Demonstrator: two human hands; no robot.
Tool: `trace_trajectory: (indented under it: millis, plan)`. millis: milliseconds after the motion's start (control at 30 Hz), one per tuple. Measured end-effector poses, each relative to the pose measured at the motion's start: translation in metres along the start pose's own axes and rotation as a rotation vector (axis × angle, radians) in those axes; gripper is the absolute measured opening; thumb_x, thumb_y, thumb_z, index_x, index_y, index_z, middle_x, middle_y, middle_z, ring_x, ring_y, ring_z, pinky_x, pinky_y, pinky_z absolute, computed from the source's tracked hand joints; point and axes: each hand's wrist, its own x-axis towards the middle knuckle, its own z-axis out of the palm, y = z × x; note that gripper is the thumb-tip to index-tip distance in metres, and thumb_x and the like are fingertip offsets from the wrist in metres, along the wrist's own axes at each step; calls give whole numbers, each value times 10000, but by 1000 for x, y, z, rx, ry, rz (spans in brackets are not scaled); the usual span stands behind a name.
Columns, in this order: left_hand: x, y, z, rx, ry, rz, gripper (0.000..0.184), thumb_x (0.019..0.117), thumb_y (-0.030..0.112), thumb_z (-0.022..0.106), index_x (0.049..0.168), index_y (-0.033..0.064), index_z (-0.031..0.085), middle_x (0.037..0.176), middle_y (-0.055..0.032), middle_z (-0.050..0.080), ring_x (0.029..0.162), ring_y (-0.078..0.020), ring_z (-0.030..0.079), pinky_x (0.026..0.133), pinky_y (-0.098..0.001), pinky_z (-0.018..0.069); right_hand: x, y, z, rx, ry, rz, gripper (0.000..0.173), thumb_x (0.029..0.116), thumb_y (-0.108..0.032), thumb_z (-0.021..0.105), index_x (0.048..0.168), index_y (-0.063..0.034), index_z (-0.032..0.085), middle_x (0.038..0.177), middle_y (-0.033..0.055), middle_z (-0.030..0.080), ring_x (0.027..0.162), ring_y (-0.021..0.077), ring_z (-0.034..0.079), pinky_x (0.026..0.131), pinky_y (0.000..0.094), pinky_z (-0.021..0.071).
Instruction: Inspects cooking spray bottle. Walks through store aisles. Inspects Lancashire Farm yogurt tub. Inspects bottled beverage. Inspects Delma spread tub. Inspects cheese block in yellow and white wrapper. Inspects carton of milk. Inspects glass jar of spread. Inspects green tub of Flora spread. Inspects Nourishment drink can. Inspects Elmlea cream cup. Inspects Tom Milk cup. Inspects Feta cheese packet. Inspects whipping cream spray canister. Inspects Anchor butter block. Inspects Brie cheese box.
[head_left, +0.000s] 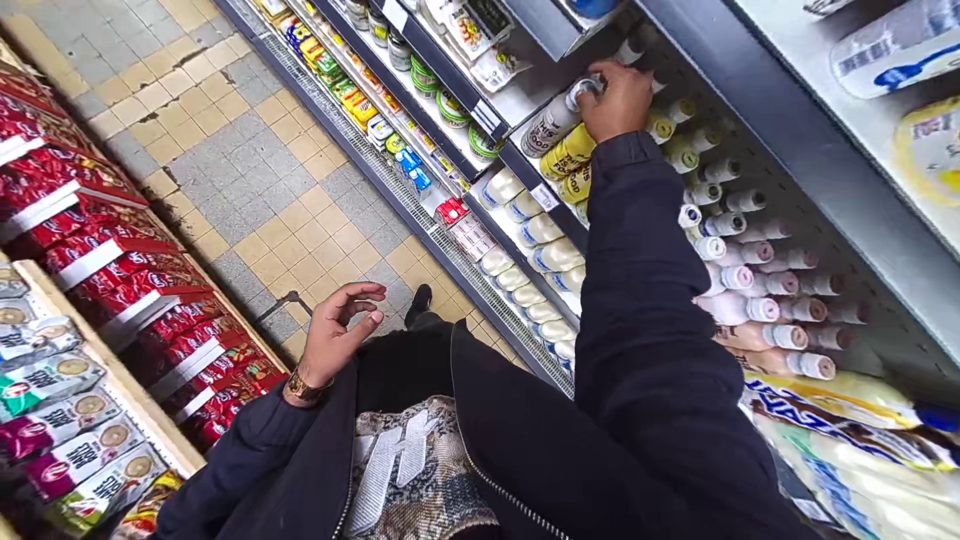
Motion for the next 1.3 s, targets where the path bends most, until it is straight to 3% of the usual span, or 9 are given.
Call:
trace_trajectory:
  millis: [133, 267, 467, 600, 733, 800, 900, 1133, 1300]
  plan:
    - [22, -4, 6, 11, -6, -6, 389, 953, 210, 697, 1280, 17, 612, 1255, -115, 681, 1119, -254, 682, 927, -389, 598, 16, 8, 15, -47, -107, 46, 525, 850, -251, 770, 1322, -51, 656, 1276, 292, 643, 1207, 503, 594, 1000, 714, 425]
    - [42, -4, 15, 0, -30, 7, 392, 949, 197, 695, 1278, 0, 609, 1253, -120, 681, 1117, -253, 683, 923, -388, 599, 27, 14, 19, -56, -174, 68, 537, 835, -227, 788, 1328, -61, 654, 1298, 288, 633, 1252, 491, 567, 1046, 685, 406]
    - [59, -5, 12, 6, -47, 49, 395, 947, 196, 703, 1280, 5, 610, 1248, -117, 682, 1105, -243, 686, 910, -379, 601, 16, 6, 18, 16, -103, 36, 555, 786, -204, 819, 1303, -78, 661, 1230, 252, 675, 1172, 459, 624, 1005, 665, 442]
    - [70, 0, 6, -65, -126, 75, 455, 927, 185, 735, 1317, 6, 584, 1281, -137, 659, 1129, -267, 675, 924, -402, 599, -11, -18, 8, 112, -39, -23, 565, 774, -210, 839, 1262, -24, 622, 1100, 249, 696, 1000, 433, 679, 891, 628, 504]
    - [87, 8, -1, -101, -275, 108, 556, 912, 187, 762, 1382, -3, 533, 1351, -172, 610, 1159, -302, 661, 931, -439, 603, -49, -47, -6, 272, 15, -130, 526, 775, -280, 861, 1221, -74, 674, 1082, 174, 726, 955, 320, 711, 872, 548, 545]
    - [98, 10, -4, -109, -330, 111, 588, 901, 175, 772, 1388, -27, 514, 1360, -183, 600, 1175, -316, 653, 932, -452, 603, -72, -66, -12, 423, 26, -206, 517, 788, -269, 850, 1214, -35, 676, 1117, 159, 722, 1008, 258, 708, 924, 467, 554]
    - [115, 8, -9, -91, -348, 67, 606, 886, 173, 784, 1384, -39, 512, 1348, -181, 611, 1181, -314, 651, 961, -463, 590, -110, -100, -12, 696, -2, -217, 468, 806, -194, 854, 1194, -19, 663, 1089, 120, 722, 952, 155, 727, 851, 328, 621]
    - [113, 5, -35, -115, -475, 63, 725, 825, 108, 828, 1454, 1, 483, 1453, -160, 548, 1304, -321, 572, 1071, -511, 516, -190, -171, 1, 924, -52, -224, 441, 847, -198, 822, 1194, 28, 669, 1082, 87, 729, 898, 115, 731, 794, 287, 641]
    - [87, -4, -58, -226, -671, 47, 870, 773, 88, 867, 1514, 54, 414, 1494, -163, 498, 1312, -333, 563, 1035, -544, 537, -237, -212, 13, 1041, -103, -187, 427, 861, -233, 811, 1178, 22, 679, 1018, 72, 750, 837, 120, 737, 746, 283, 645]
